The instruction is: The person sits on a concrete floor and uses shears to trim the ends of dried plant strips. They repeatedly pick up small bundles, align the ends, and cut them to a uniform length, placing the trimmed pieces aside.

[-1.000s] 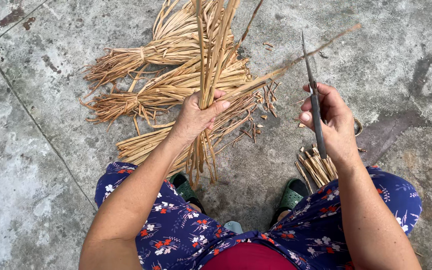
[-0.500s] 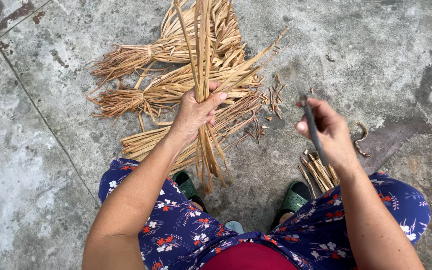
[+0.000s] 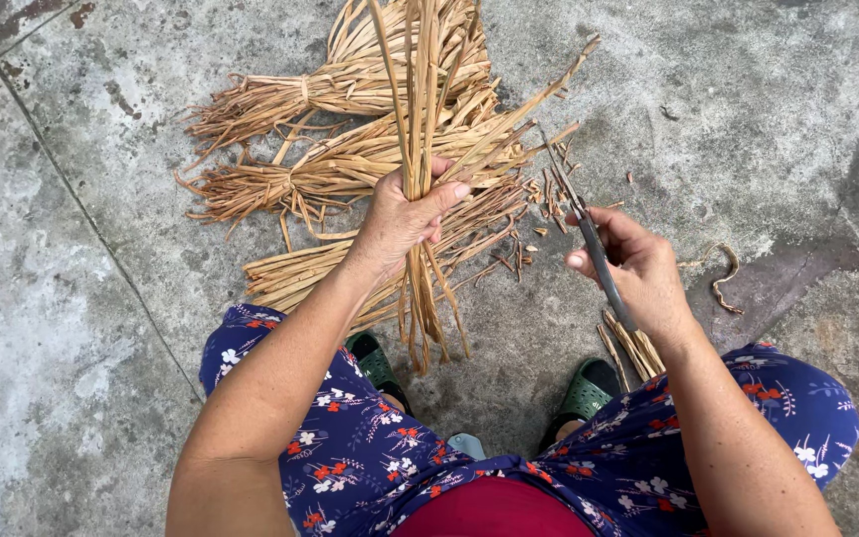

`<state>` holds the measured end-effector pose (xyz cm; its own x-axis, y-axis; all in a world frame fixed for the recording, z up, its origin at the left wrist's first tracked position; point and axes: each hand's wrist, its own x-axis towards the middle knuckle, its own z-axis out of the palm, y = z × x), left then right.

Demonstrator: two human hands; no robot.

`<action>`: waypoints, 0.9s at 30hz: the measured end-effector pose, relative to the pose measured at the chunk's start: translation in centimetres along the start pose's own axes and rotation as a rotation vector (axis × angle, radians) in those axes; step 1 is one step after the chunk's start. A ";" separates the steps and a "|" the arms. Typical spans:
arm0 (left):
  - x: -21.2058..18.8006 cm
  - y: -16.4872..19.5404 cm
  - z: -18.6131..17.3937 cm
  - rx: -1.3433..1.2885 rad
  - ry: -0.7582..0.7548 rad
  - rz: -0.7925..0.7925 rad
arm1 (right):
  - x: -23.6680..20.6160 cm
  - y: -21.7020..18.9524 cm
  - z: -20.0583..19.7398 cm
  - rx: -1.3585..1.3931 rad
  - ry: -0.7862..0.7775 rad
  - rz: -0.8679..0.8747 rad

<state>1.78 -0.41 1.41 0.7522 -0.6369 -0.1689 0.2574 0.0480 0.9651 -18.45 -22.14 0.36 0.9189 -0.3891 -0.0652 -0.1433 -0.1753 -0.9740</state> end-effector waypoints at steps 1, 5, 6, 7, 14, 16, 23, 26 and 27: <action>0.0 0.0 0.0 0.015 0.005 0.004 | -0.1 -0.2 0.0 -0.035 0.015 0.036; 0.0 0.2 0.0 0.029 0.017 -0.008 | -0.4 -0.8 0.0 0.010 0.082 0.197; 0.1 0.3 0.0 0.022 0.022 -0.015 | -0.4 -0.8 0.0 -0.007 0.086 0.158; 0.1 0.3 0.0 0.024 0.032 -0.008 | -0.5 -0.8 -0.1 -0.023 0.090 0.122; 0.1 0.1 0.2 0.082 0.042 0.015 | -0.5 0.4 0.1 -0.167 -0.024 0.042; 0.1 0.1 0.4 0.112 0.037 0.024 | -0.4 0.6 0.1 -0.165 -0.018 0.011; -0.4 0.9 0.3 0.163 -0.033 -0.002 | -0.8 0.1 -0.2 0.020 0.193 -0.174; -0.6 0.7 0.3 0.273 -0.053 -0.011 | -1.3 -0.4 -0.2 -0.179 0.184 -0.227; -0.5 0.6 0.3 0.327 -0.048 -0.013 | -1.4 -0.6 -0.2 -0.188 0.161 -0.230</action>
<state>1.31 -0.30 2.10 0.7186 -0.6718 -0.1795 0.0526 -0.2049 0.9774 -19.69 -21.66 1.07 0.8673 -0.4553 0.2010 -0.0185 -0.4331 -0.9012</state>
